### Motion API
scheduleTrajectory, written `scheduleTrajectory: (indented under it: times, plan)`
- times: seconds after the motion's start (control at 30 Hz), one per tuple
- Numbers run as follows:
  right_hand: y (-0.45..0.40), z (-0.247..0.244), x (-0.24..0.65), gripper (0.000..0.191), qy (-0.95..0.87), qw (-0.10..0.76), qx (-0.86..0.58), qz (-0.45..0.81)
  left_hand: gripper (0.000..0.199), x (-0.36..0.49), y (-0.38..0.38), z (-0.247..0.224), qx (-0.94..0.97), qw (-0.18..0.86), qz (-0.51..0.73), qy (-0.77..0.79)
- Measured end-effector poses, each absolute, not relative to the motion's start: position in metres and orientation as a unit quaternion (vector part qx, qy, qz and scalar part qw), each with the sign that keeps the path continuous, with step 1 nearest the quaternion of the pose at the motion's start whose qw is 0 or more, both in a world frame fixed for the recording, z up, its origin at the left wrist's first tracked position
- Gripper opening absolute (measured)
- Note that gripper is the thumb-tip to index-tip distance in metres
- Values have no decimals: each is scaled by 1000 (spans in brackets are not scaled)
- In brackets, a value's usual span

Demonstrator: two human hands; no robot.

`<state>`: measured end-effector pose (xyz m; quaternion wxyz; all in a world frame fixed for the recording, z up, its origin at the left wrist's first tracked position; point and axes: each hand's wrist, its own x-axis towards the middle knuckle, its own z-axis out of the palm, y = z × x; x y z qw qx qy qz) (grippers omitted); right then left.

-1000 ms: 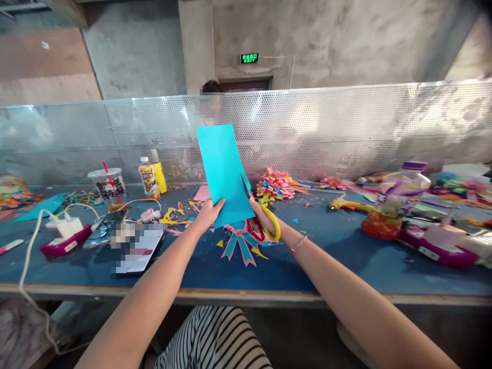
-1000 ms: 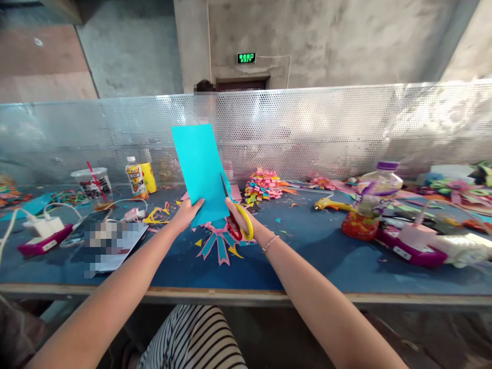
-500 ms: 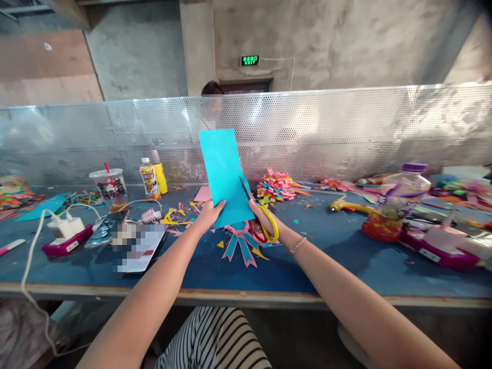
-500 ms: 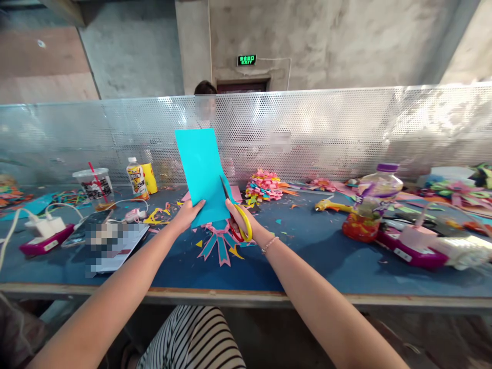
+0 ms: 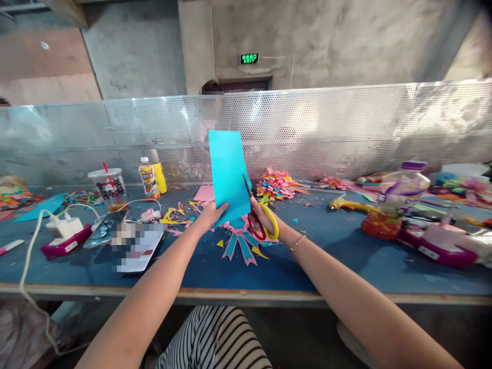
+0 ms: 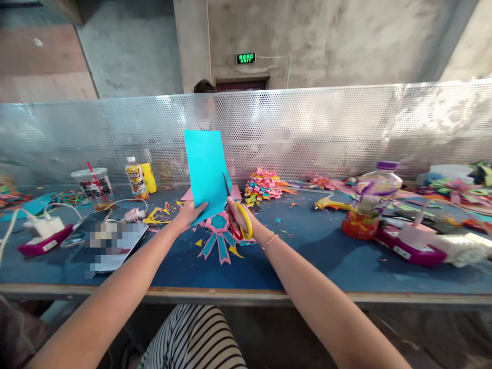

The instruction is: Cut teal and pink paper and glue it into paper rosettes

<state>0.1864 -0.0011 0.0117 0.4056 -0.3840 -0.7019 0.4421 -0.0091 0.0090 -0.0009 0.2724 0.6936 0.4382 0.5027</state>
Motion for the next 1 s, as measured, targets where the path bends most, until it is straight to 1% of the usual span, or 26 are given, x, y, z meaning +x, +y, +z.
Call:
scheduleTrajectory:
  times: [0.1,0.2,0.43,0.5,0.67,0.9,1.0]
  plan:
    - [-1,10,184,55,-709,413,-391,418,55,-8,9,-1,695,268,509,432]
    - [-1,8,184,56,-703,412,-398,421,55,-8,9,-1,693,281,514,420]
    - [3,7,187,51,-652,405,-347,539,55,-7,6,0,685,312,506,422]
    - [2,9,188,51,-648,403,-343,547,56,-6,3,2,690,320,500,414]
    - [3,9,192,55,-679,400,-337,516,56,-4,-3,6,696,345,460,430]
    - [5,6,188,57,-699,410,-361,461,53,-4,0,3,708,336,459,419]
    - [4,7,186,57,-710,414,-376,428,55,-4,1,2,711,332,464,412]
